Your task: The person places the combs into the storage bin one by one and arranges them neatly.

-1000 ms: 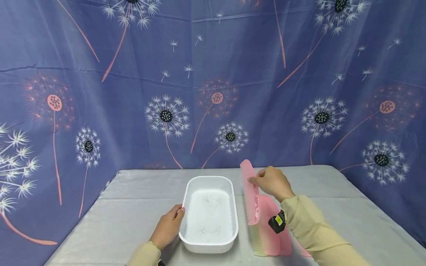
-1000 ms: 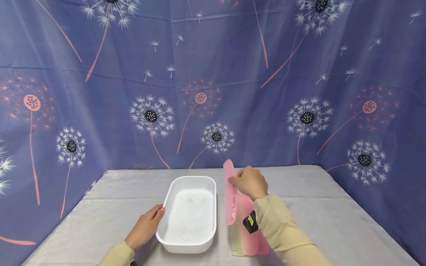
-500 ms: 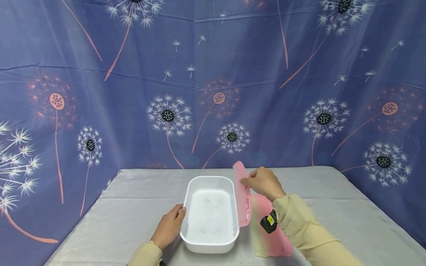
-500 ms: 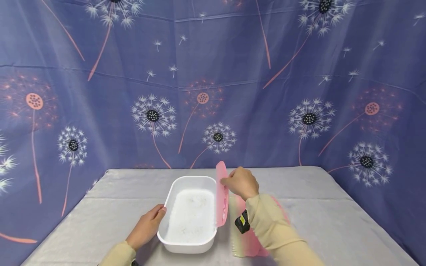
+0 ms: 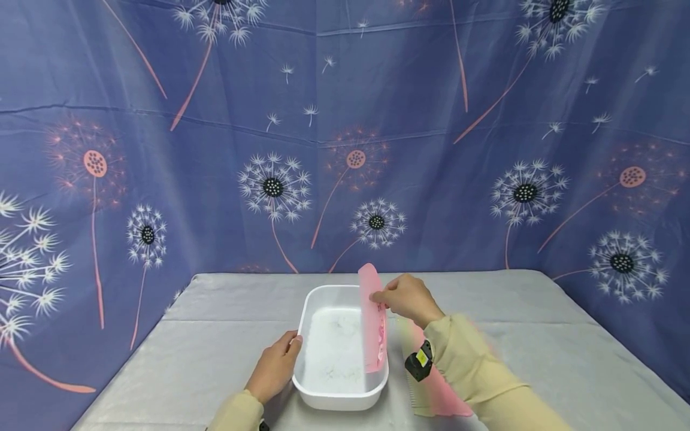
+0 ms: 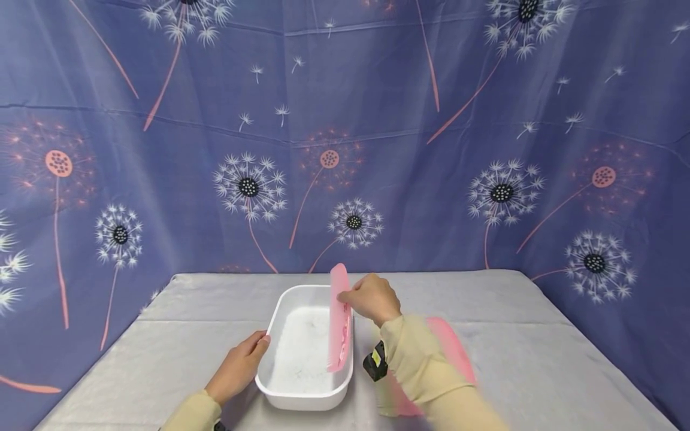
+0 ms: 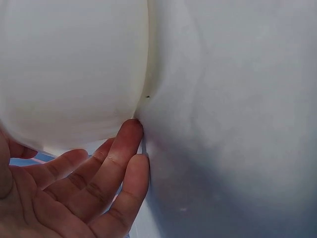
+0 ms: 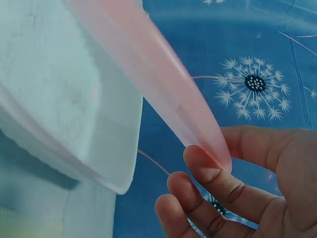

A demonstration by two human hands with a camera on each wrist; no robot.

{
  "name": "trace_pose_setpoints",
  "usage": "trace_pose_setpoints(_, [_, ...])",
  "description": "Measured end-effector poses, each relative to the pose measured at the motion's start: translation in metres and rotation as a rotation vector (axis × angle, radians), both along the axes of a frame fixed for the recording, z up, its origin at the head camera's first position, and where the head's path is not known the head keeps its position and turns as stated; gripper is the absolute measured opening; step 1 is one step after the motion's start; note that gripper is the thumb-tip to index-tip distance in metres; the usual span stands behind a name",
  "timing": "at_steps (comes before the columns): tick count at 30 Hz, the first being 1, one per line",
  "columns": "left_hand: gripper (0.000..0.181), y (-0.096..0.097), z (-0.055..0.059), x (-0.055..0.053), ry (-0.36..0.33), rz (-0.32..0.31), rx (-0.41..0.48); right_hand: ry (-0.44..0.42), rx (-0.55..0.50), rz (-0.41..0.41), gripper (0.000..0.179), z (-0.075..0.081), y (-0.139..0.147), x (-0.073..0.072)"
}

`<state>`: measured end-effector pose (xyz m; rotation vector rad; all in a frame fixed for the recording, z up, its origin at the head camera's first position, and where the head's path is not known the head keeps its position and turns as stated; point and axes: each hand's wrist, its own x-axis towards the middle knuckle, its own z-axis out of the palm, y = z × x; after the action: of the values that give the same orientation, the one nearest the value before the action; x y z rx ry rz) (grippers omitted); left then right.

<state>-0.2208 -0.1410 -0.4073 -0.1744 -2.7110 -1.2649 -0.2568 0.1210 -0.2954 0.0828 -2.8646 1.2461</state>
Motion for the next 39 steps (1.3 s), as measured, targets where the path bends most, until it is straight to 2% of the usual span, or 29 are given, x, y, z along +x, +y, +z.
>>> trace_pose_setpoints(10, [0.040,0.000,0.000,0.001,-0.003,-0.007,0.010,-0.007,-0.014,0.009,0.023,-0.007,-0.015,0.002])
trace_pose_setpoints(33, [0.041,0.000,0.001,0.001,-0.015,-0.010,0.002,-0.006,-0.039,0.052,0.031,-0.023,-0.045,0.000])
trace_pose_setpoints(39, [0.040,0.000,0.000,0.001,-0.001,-0.011,0.005,-0.014,-0.034,0.060,0.031,-0.026,-0.051,-0.001])
